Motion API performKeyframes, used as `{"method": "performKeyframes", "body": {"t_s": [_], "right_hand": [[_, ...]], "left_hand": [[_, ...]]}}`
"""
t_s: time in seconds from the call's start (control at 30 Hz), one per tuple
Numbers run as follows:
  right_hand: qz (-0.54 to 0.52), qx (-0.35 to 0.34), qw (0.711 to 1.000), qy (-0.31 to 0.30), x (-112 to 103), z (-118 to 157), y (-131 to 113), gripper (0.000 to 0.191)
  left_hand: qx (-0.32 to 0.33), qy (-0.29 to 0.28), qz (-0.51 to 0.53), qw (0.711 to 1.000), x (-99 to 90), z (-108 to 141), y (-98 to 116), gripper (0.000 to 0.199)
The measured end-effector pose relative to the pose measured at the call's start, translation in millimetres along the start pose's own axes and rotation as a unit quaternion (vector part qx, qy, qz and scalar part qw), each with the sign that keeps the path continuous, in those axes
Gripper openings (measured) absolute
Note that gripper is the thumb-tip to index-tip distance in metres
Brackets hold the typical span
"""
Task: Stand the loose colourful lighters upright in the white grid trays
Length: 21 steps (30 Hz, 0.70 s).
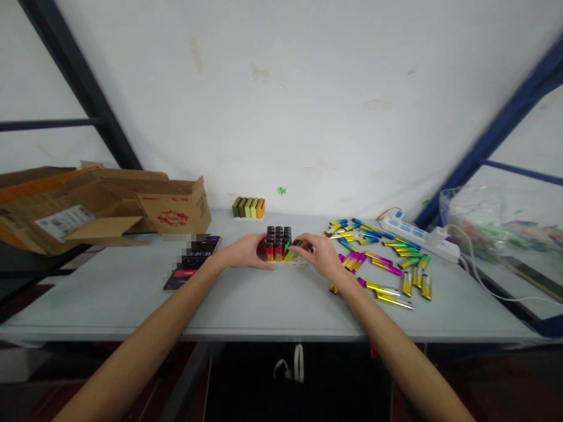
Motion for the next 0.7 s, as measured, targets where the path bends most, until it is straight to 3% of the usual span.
{"method": "performKeyframes", "body": {"t_s": [0.23,0.37,0.53,0.7], "right_hand": [[0.032,0.014,0.999,-0.007,10,-4,0,0.042],[0.12,-0.014,0.993,0.005,17,-2,-4,0.04],[0.249,-0.027,0.968,0.011,24,3,-9,0.036],[0.388,-0.02,0.922,-0.009,30,9,-14,0.045]], "left_hand": [[0.009,0.001,0.005,1.0,0.2,-1,3,0.074],[0.013,0.006,-0.005,1.0,-0.8,-1,4,0.073],[0.007,0.01,-0.027,1.0,-1.4,-2,0,0.077],[0.003,0.002,-0.047,0.999,-0.7,-2,-1,0.072]]}}
Point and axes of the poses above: each hand's wrist, its own z-axis away from the middle knuckle, its own x-axis out of the palm, y = z × x, the point moved 8 cm from there along -z, towards the middle knuckle, and after that the axes turned 8 degrees about x, right-handed, at the moved point
